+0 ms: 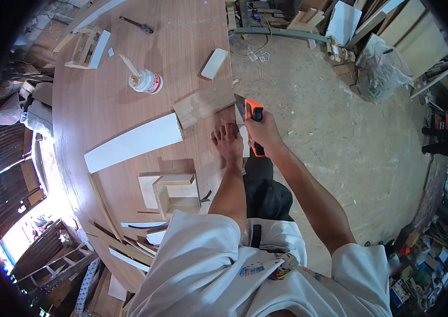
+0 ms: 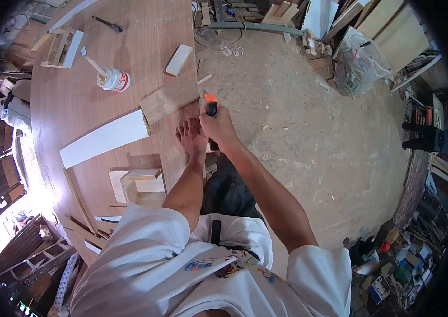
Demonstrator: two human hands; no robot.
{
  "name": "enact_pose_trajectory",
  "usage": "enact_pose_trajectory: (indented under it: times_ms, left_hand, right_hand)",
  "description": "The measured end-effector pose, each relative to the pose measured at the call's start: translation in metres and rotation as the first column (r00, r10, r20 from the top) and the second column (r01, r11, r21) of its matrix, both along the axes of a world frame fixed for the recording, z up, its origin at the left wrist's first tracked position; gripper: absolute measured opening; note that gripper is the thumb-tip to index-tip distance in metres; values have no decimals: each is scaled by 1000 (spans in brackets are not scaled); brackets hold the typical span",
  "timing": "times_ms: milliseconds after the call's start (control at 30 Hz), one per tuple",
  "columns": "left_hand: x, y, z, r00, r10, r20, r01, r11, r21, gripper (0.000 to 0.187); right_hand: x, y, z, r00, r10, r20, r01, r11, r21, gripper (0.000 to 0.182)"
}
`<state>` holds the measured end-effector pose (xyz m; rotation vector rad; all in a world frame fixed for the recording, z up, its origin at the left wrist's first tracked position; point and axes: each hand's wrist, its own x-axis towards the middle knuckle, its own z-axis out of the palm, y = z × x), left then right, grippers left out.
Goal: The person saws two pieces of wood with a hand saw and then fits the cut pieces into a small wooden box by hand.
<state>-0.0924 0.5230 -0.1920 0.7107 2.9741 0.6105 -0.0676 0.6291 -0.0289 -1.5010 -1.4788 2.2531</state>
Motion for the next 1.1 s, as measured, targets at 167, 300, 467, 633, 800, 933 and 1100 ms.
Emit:
enact_pose_trajectory:
  times_ms: [167,300,467,633,800,933,1100]
  left_hand:
    - [0,1,-2,999,-8,-51,9,1000,12,31]
    - [1,1,0,1000,-26,17,27,999,-27,33]
    - [-1,2,-4,999,-3,-40,1,999,-40,33]
    - [-3,6,-7,997,75,-11,-74,997,33,33]
    - [-6,9,-14,992,117,44,-117,993,-6,33]
    - [-8,10,-7,993,102,59,-104,994,23,28]
    - [-7,9,-13,994,110,27,-111,992,56,23]
  right_hand:
    - [7,-3,-5,998,-63,-28,63,998,-2,7]
    - [7,-3,1,996,-83,-40,83,997,-9,8]
    - [4,-3,15,999,-42,-2,42,999,-3,8]
    - [15,-2,78,999,-45,-20,44,998,-50,8]
    - [31,-2,71,996,-72,-53,71,997,-27,9]
    - [31,-1,63,995,-78,-69,78,997,-10,8]
    - [24,-2,51,994,-52,-93,48,998,-41,8]
